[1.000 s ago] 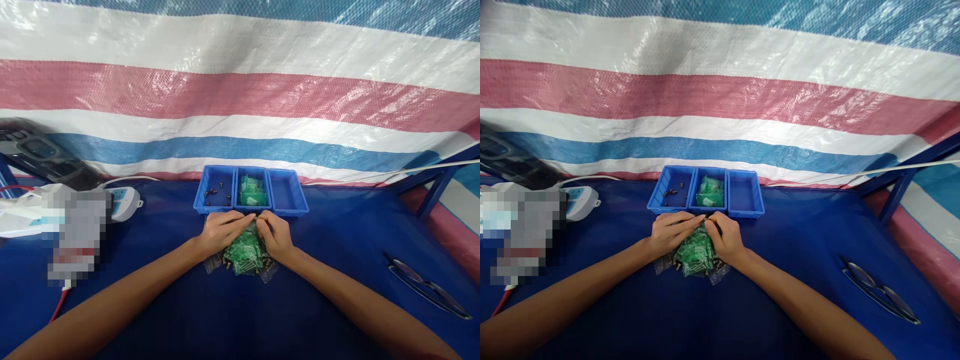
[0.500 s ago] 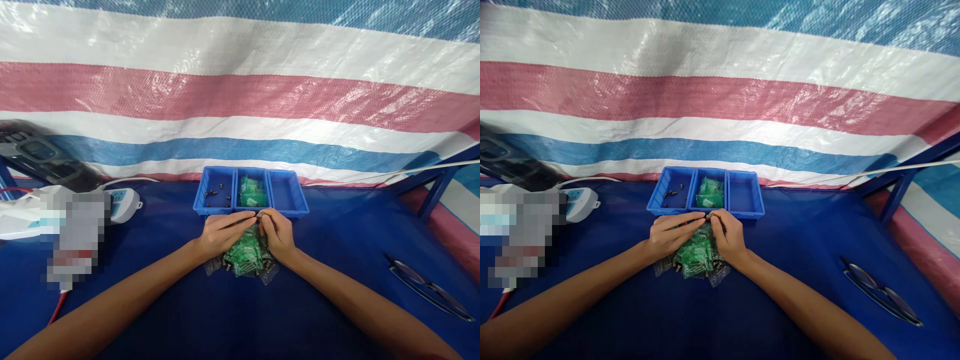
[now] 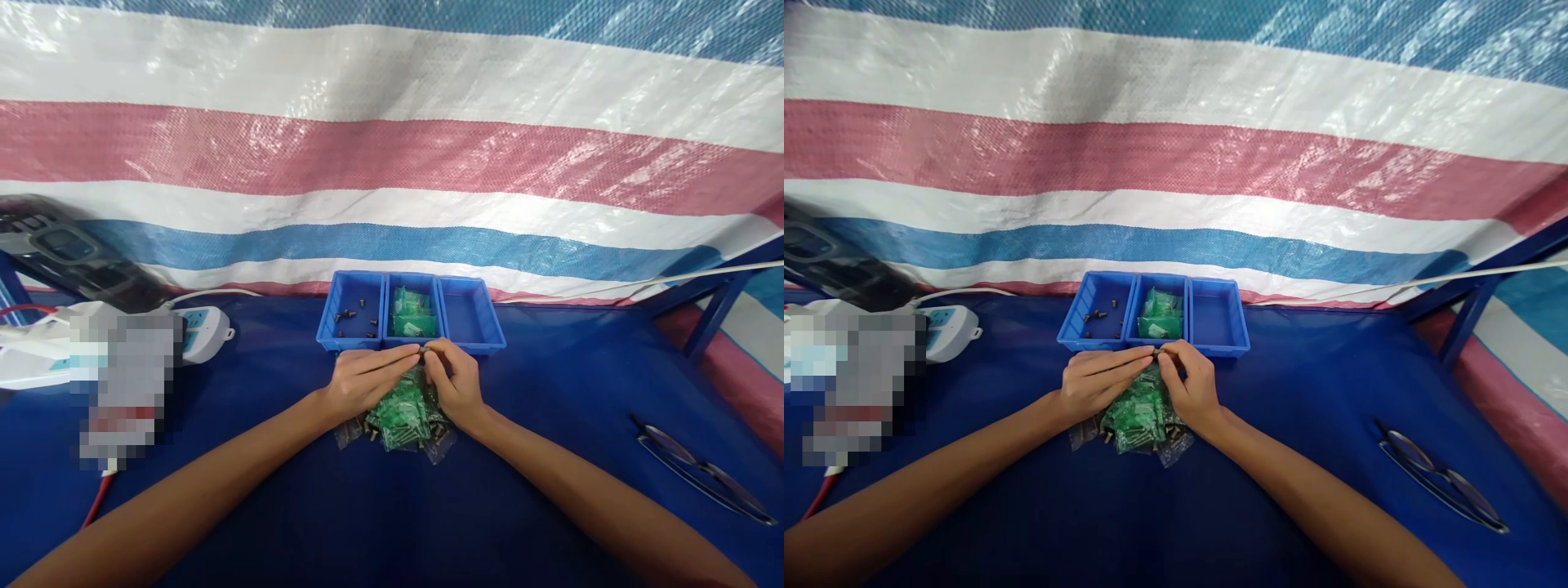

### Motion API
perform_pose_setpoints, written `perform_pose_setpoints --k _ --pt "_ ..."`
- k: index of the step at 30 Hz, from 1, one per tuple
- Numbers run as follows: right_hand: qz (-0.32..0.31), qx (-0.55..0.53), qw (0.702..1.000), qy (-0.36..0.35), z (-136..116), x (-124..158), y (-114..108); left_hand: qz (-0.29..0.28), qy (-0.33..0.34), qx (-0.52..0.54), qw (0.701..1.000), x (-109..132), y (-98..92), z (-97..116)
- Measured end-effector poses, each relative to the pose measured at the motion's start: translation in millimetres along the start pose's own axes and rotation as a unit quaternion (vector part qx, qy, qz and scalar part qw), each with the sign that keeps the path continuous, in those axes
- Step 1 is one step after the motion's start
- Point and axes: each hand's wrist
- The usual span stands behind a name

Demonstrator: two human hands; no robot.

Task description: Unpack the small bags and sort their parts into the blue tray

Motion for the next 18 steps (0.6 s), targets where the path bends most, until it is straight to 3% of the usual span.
perform_pose_setpoints --k 18 --pt "-0.012 0.0 1.0 -0.014 -1.9 0.8 -1.2 0.006 -0.003 0.001 1.0 0.7 0.5 0.1"
Point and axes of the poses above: each hand's wrist, its own x-axis away from the middle knuckle, its own y-axis out of the palm, z = x × y, and after that the axes turned 11 degrees about x, right-handed
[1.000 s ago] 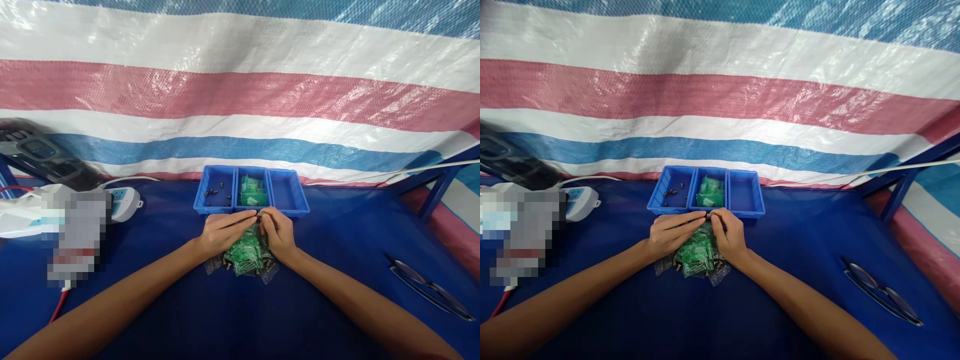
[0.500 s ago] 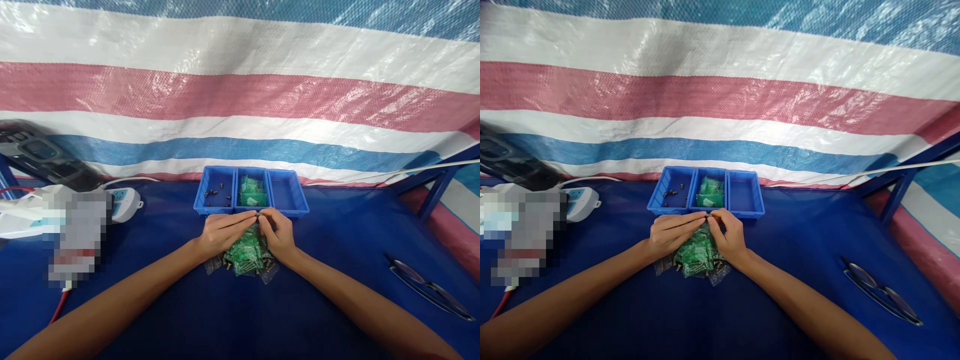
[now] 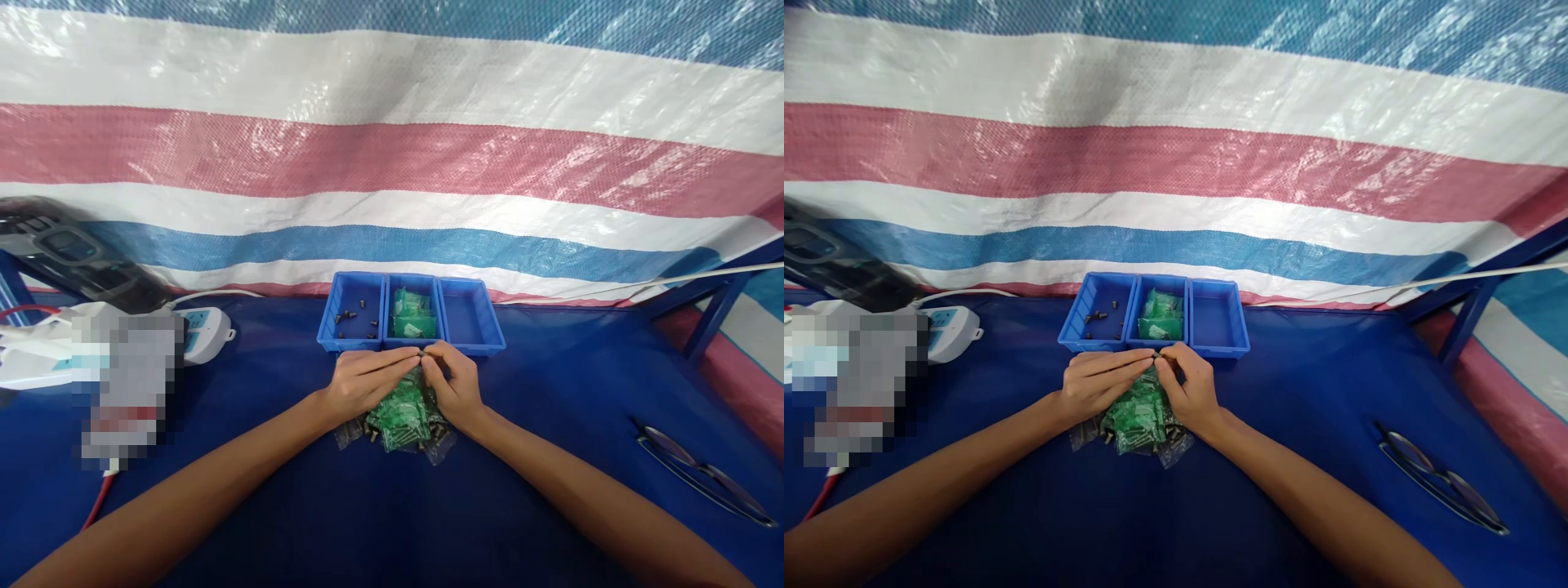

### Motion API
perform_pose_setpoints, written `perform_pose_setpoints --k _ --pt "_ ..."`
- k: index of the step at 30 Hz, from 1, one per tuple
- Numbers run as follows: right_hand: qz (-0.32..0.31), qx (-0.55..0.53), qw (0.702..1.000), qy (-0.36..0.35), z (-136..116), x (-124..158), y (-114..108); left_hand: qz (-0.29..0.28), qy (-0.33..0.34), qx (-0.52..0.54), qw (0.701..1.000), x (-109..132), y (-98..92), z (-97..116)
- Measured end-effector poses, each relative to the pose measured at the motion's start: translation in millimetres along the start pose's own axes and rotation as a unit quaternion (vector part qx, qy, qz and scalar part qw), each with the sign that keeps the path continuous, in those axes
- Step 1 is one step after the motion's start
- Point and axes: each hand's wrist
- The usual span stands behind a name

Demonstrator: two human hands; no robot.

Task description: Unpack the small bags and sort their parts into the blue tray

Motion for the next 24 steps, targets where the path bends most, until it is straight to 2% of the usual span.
perform_pose_setpoints --k 10,14,18,24 --pt "-0.009 -0.001 1.0 -0.01 0.9 -0.5 0.0 0.001 -0.002 0.01 1.0 0.6 -0.6 -0.1" --pt "-0.005 0.01 1.0 -0.016 -0.8 -0.9 -0.6 0.018 -0.004 -0.003 1.0 2.1 1.3 -0.7" --pt "0.006 0.012 1.0 -0.019 -1.6 -1.0 -0.7 0.055 -0.033 -0.018 0.998 6.3 2.8 -4.7" --pt "0.005 0.014 1.0 -0.017 -2.7 -1.5 -0.9 0.051 -0.057 0.005 0.997 10.2 3.6 -7.9"
Point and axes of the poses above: each hand's wrist, its own x-axis away from the middle knuckle, its own y-axis out of the palm, z = x × y, and after that the axes turned 11 degrees about x, right-handed
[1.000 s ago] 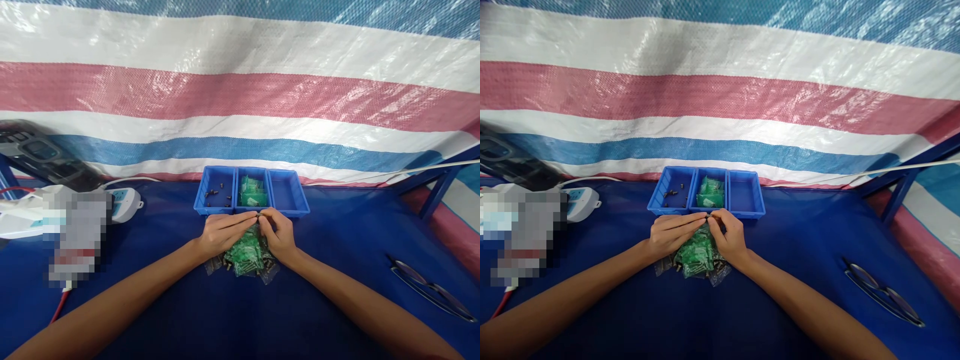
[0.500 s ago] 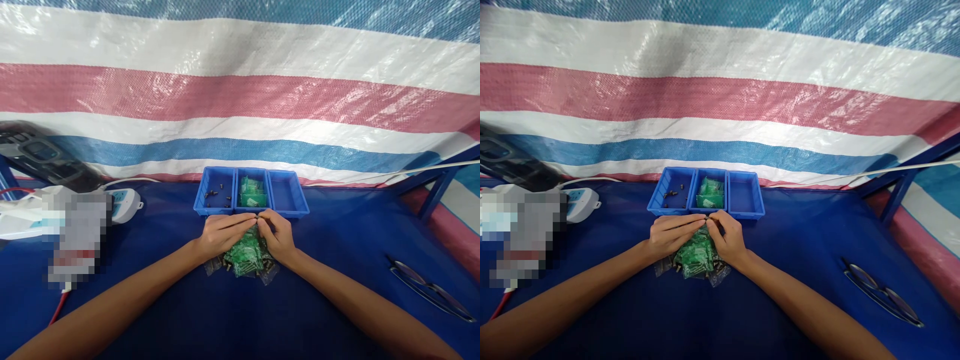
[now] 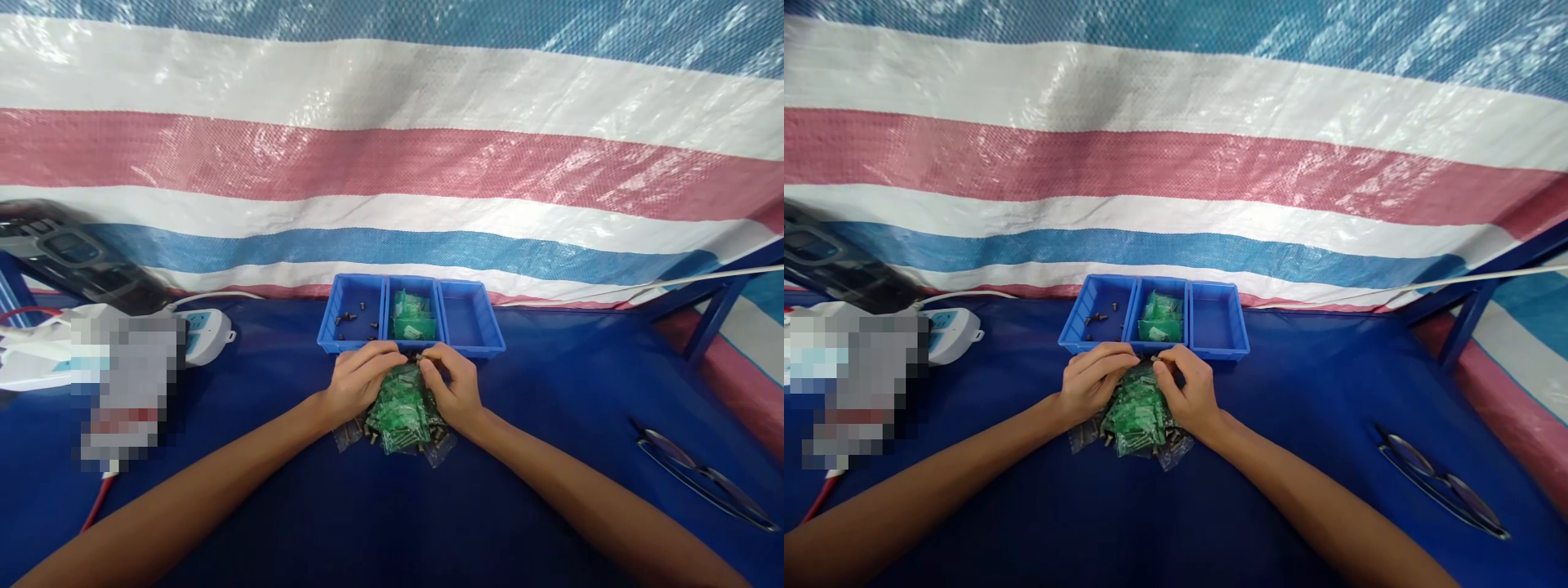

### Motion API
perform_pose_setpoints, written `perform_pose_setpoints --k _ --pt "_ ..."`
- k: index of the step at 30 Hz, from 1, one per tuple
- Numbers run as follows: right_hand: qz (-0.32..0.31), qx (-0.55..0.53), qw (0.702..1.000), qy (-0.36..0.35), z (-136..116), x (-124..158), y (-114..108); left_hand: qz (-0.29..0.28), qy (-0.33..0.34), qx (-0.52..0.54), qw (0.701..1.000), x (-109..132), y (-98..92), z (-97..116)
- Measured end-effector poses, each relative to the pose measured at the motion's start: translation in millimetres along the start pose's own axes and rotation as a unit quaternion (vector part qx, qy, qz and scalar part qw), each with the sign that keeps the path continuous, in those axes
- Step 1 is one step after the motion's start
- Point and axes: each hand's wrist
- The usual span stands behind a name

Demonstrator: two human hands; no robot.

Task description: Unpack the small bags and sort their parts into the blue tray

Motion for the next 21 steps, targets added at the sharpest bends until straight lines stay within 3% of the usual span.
perform_pose_setpoints --k 21 --pt "-0.017 0.037 0.999 -0.036 -1.6 -1.0 -0.3 -0.002 -0.002 0.002 1.0 -3.5 0.4 3.7"
Point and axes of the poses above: each hand's wrist, its own x-axis away from the middle knuckle, its own y-axis out of the palm, z = x × y, and after that the axes turned 11 degrees about x, right-handed
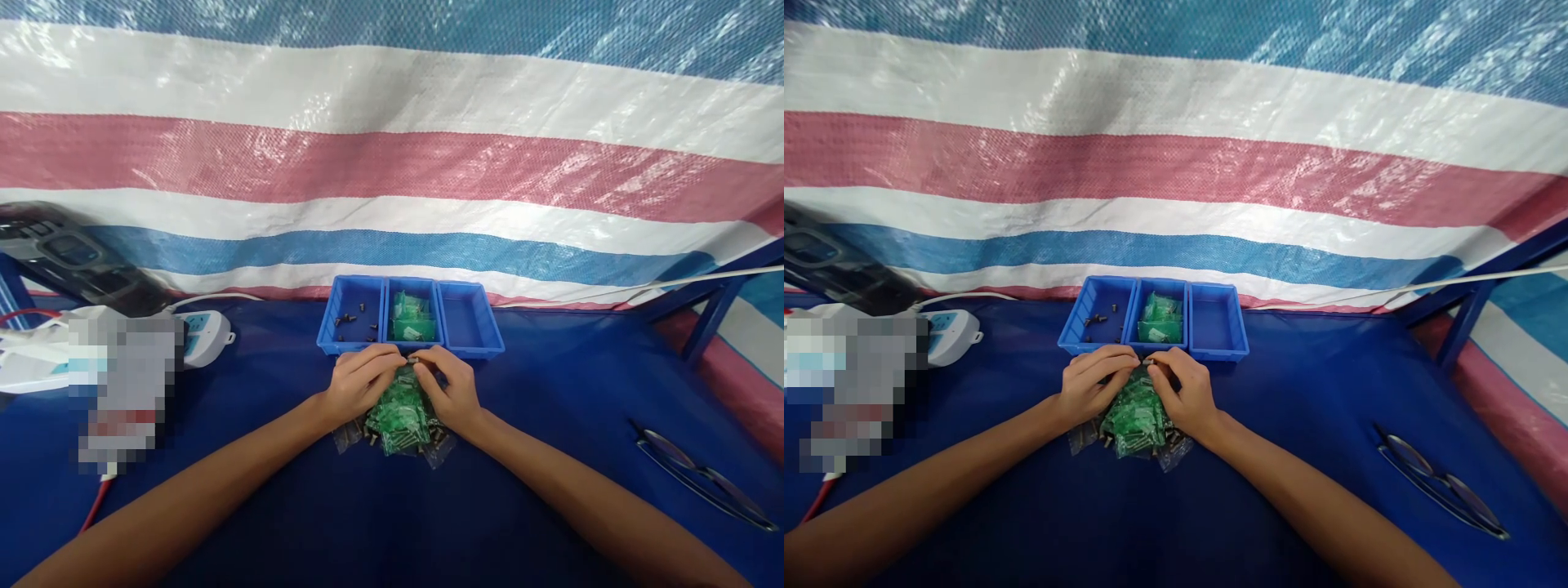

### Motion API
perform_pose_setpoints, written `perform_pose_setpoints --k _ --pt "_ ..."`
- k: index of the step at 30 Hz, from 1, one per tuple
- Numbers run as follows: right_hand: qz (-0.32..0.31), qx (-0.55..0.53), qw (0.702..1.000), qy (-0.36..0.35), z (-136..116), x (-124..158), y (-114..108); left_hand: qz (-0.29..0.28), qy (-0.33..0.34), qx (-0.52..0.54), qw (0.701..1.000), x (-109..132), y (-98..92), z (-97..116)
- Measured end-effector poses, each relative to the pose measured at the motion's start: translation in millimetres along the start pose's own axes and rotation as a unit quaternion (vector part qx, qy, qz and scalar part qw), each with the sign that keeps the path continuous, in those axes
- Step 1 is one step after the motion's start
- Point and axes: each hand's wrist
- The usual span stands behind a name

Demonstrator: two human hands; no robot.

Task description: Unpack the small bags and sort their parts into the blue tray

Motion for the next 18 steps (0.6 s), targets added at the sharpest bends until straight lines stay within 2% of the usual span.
perform_pose_setpoints --k 9,18 --pt "0.0 -0.004 1.0 0.0 0.4 -0.3 -0.2 -0.005 -0.005 0.026 1.0 -1.6 -0.4 1.6" --pt "0.005 0.002 1.0 -0.002 2.2 0.4 1.2 0.005 0.002 0.007 1.0 -3.9 -1.0 2.7"
Point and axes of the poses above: each hand's wrist, its own x-axis away from the middle knuckle, its own y-axis out of the palm, z = x × y, and after that the axes turned 11 degrees about x, right-handed
